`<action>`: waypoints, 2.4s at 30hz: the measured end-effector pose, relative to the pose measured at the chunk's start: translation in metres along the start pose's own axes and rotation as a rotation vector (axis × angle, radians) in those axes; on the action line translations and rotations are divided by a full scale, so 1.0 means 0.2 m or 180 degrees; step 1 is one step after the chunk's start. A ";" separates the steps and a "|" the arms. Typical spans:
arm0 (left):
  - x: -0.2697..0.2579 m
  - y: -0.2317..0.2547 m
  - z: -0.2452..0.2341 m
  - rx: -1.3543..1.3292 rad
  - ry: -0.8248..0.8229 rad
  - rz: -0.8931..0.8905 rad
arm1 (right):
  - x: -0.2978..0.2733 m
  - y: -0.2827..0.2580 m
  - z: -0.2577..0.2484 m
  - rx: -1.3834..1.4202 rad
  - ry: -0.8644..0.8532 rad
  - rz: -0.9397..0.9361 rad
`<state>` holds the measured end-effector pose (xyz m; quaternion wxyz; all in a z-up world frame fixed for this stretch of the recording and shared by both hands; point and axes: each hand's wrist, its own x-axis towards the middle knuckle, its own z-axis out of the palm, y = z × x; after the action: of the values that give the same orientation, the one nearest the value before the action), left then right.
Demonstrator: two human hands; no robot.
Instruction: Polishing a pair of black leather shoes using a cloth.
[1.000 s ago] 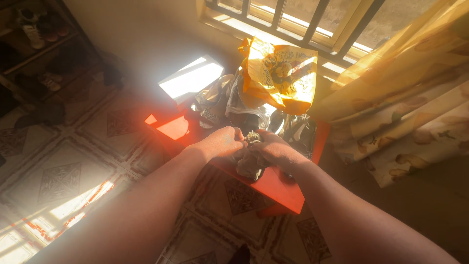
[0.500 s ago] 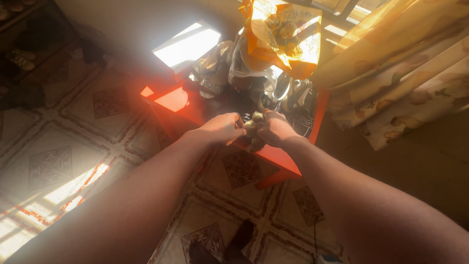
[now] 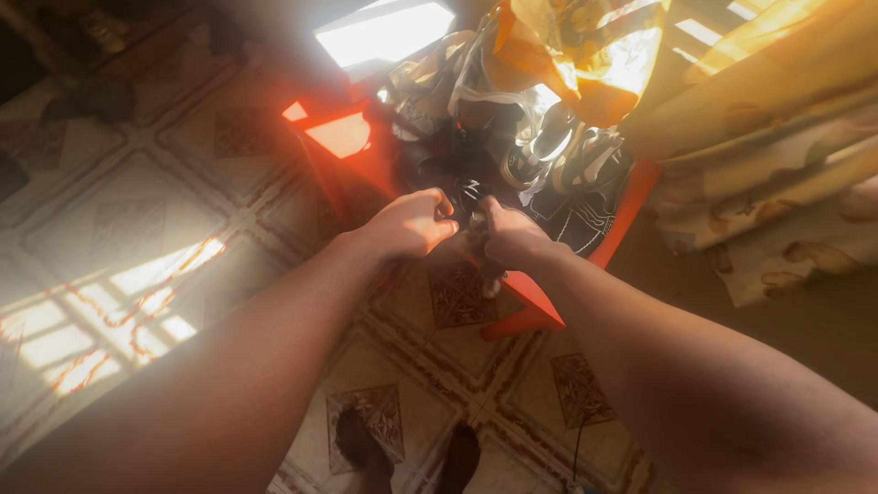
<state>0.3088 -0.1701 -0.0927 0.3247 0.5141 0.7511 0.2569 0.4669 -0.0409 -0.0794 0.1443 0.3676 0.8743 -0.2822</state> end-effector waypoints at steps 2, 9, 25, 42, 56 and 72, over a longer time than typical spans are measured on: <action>-0.05 0.07 0.00 -0.0027 0.0045 -0.0202 | 0.07 0.07 0.07 -0.0047 -0.0063 -0.0394; -0.20 0.25 -0.02 -0.0050 0.0219 -0.0754 | 0.20 0.20 0.23 -0.0386 0.0554 -0.1197; -0.38 0.46 -0.21 0.0520 0.0702 0.0391 | -0.58 -0.19 -0.34 -0.0625 -0.0012 -0.1827; -1.08 0.70 -0.53 0.2331 -0.0371 -0.0144 | -1.10 -0.70 -0.48 -0.0310 0.0177 -0.3389; -1.30 0.69 -0.75 0.2512 0.1226 0.0138 | -1.18 -0.90 -0.54 -0.0420 0.2632 -0.4935; -1.15 0.26 -0.80 -0.2280 0.3957 -0.0576 | -0.94 -0.89 -0.33 0.3616 0.0444 -0.1445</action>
<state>0.2800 -0.3772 0.1003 0.0060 0.0707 0.7063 0.7044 0.4652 -0.2078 0.1291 -0.1952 0.2093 0.6512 -0.7029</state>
